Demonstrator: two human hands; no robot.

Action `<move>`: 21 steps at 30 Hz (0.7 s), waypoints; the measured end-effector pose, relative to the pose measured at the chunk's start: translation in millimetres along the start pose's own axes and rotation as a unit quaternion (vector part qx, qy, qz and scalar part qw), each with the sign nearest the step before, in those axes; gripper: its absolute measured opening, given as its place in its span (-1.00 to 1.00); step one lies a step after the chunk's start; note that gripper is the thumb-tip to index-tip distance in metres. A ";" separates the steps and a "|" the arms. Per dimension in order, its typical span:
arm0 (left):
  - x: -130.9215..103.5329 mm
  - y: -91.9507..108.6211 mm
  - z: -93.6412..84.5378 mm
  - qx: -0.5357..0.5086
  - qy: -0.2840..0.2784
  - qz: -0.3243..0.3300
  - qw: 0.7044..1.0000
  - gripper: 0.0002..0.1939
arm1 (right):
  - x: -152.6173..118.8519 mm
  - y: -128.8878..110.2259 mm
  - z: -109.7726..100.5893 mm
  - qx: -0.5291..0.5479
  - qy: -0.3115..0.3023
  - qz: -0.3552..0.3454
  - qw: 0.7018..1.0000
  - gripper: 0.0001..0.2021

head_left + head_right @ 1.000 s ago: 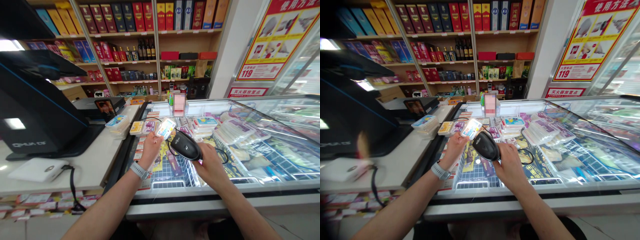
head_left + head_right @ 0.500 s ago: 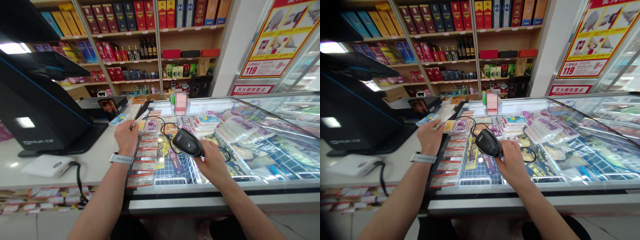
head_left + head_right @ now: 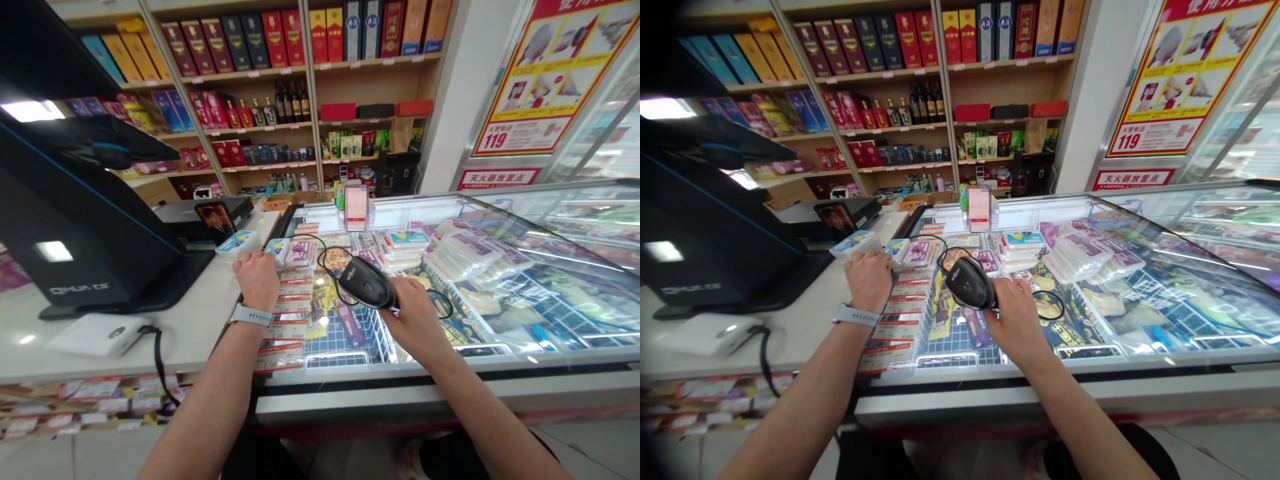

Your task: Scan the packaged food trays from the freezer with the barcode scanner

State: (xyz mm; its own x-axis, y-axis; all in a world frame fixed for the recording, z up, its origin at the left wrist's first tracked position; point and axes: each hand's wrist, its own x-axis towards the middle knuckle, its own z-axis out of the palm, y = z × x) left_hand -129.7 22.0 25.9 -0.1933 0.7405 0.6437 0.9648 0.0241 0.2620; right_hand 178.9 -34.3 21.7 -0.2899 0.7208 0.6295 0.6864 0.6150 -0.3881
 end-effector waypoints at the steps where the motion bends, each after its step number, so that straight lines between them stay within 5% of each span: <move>1: -0.5 2.5 -1.1 0.001 -0.001 0.008 1.000 -0.86 | -0.1 0.3 0.2 0.002 -0.001 0.000 1.000 -0.76; 6: -0.5 28.9 3.2 0.005 -0.046 0.112 0.993 -0.62 | 0.5 -0.9 -1.3 0.015 0.010 0.002 1.000 -0.77; 12: 3.7 80.9 28.1 -0.101 -0.142 0.234 0.957 -0.48 | 1.3 -3.7 -3.6 0.020 0.031 0.012 0.999 -0.77; 16: 16.2 124.7 50.9 -0.173 -0.178 0.308 0.918 -0.41 | 1.2 -3.0 -3.4 0.022 0.060 0.013 0.998 -0.75; 21: 32.1 176.4 89.4 -0.218 -0.212 0.322 0.897 -0.36 | 1.3 -0.7 -2.7 0.015 0.100 0.035 0.994 -0.79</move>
State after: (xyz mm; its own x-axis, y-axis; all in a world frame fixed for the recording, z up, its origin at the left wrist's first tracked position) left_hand 50.2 110.0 28.5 0.5524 0.6974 0.4565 0.6724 -0.6965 0.2503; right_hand 179.9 -34.7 24.5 -0.1018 0.6854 0.7210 0.6795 0.5772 -0.4528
